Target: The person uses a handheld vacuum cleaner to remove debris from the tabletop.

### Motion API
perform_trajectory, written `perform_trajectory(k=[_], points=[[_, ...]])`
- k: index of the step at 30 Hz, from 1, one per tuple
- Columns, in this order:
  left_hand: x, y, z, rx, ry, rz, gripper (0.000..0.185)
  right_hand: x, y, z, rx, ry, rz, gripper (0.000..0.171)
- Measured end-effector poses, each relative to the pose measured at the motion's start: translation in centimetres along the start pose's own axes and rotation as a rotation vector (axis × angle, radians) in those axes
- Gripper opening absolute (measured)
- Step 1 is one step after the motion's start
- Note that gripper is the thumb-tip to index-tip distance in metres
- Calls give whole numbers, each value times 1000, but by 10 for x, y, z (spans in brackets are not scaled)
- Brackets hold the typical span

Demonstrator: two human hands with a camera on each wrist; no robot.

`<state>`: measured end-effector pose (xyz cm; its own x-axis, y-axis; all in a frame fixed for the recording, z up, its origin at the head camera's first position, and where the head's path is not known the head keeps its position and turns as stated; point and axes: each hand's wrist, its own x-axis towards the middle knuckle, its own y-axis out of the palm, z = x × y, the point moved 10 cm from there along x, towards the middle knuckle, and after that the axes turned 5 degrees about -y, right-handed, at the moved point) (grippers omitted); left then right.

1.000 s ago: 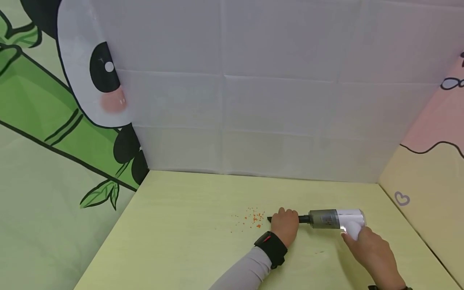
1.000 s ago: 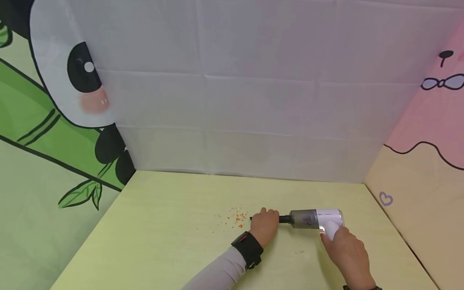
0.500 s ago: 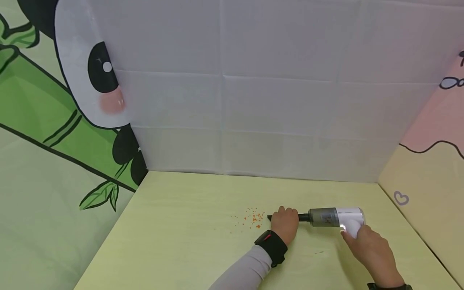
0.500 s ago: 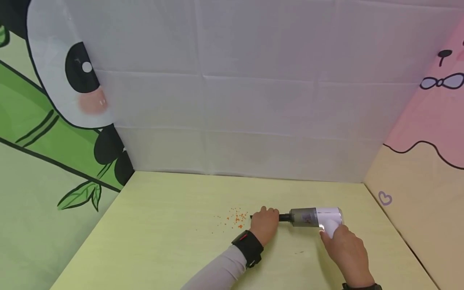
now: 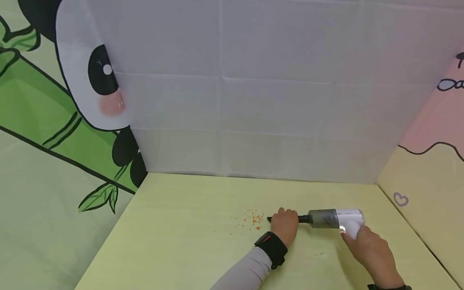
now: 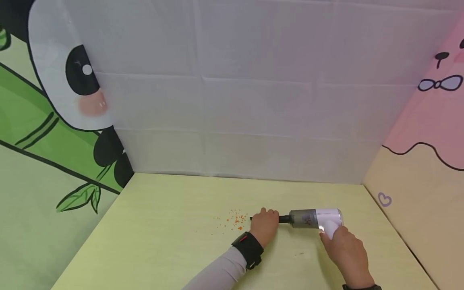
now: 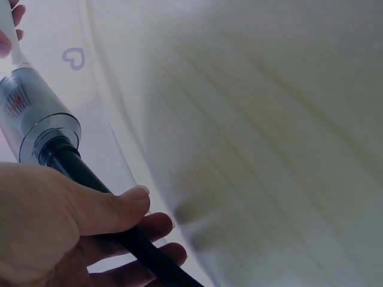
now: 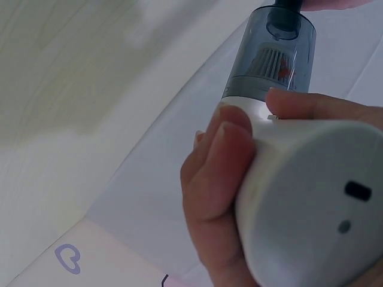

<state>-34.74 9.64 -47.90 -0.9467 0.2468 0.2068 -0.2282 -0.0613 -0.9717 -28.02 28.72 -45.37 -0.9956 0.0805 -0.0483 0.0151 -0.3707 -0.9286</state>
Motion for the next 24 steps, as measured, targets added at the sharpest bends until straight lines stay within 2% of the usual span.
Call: perform_trajectory(k=[8, 17, 24], points=[[13, 9, -2, -8, -21, 13, 10, 15, -2, -2, -3, -19, 1, 51], [26, 1, 2, 3, -25, -12, 11, 34, -6, -2, -4, -32, 25, 52], [38, 6, 0, -5, -39, -3, 10, 47, -8, -3, -9, -52, 28, 53]])
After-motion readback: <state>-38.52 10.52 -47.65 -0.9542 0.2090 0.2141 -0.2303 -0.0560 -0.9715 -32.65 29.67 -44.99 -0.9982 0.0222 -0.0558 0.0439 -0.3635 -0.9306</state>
